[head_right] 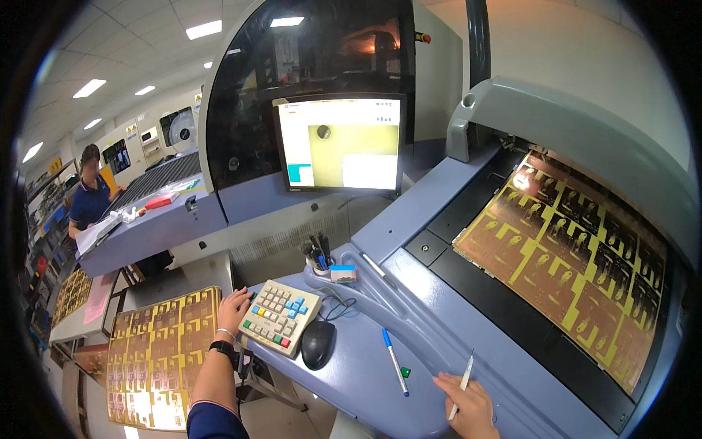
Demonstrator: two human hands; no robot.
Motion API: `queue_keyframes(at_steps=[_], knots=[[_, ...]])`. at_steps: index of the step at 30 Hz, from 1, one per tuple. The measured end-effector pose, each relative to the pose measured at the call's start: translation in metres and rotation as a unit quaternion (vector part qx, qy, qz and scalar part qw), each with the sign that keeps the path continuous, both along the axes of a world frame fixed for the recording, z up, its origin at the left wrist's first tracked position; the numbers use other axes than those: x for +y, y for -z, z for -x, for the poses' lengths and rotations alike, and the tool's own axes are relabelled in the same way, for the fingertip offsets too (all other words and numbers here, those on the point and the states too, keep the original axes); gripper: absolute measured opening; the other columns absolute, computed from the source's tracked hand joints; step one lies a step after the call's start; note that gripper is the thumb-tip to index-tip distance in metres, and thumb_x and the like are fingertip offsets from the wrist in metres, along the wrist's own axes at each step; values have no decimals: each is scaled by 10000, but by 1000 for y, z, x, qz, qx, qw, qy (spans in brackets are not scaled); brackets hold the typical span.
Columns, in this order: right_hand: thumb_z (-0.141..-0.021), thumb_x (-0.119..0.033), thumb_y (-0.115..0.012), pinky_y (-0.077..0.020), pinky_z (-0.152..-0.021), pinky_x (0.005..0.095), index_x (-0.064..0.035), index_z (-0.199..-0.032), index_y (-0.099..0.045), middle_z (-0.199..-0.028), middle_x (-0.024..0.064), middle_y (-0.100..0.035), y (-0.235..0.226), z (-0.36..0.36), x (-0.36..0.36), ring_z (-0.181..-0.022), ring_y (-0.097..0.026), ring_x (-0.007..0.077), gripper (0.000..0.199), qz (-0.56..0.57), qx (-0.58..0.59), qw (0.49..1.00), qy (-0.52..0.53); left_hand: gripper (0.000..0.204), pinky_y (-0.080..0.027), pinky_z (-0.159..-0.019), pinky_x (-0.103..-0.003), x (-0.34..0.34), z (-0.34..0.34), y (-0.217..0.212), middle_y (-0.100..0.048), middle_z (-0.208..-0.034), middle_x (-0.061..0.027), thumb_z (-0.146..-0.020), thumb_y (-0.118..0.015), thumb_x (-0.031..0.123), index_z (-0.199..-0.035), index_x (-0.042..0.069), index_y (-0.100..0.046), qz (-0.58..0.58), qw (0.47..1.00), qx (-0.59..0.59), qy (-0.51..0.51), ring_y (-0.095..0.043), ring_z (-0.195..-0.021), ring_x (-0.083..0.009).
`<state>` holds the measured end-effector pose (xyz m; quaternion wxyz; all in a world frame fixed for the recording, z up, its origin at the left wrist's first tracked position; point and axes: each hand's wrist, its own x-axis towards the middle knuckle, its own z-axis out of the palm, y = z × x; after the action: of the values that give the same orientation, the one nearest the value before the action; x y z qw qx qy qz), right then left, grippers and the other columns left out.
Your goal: Placing thin metal or circuit boards into an inspection machine, checking the screen for defects, and marking boards with a pen.
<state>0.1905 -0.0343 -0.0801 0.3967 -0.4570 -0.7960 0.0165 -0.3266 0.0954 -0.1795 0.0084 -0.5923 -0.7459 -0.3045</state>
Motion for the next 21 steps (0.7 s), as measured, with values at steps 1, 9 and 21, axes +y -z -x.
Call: queue_keyframes(at_steps=[1, 9, 21], knots=[[-686, 116, -543, -492, -734, 319, -43, -943, -662, -934, 110, -686, -1, 1, 0, -868, -661, 250, 325, 1, 0, 1000, 0, 279, -241, -1076, -454, 0, 0, 0, -541, -1300, 2, -886, -529, 272, -1133, 219, -647, -2, 1000, 0, 0, -422, -1273, -221], [-678, 114, -546, -491, -739, 325, -44, -944, -662, -938, 106, -686, -2, 2, 6, -875, -659, 253, 330, -10, -7, 1000, -1, 280, -237, -1077, -453, 5, -1, -6, -533, -1307, 0, -896, -516, 297, -1134, 227, -646, -2, 1000, -1, -3, -413, -1279, -217], [-659, 111, -548, -492, -757, 326, -52, -929, -673, -938, 105, -686, -6, 6, 5, -882, -657, 251, 338, -4, -18, 1000, 7, 291, -234, -1076, -454, 5, 2, -7, -527, -1311, 6, -906, -491, 326, -1134, 232, -646, 11, 1000, 27, 1, -412, -1272, -220]])
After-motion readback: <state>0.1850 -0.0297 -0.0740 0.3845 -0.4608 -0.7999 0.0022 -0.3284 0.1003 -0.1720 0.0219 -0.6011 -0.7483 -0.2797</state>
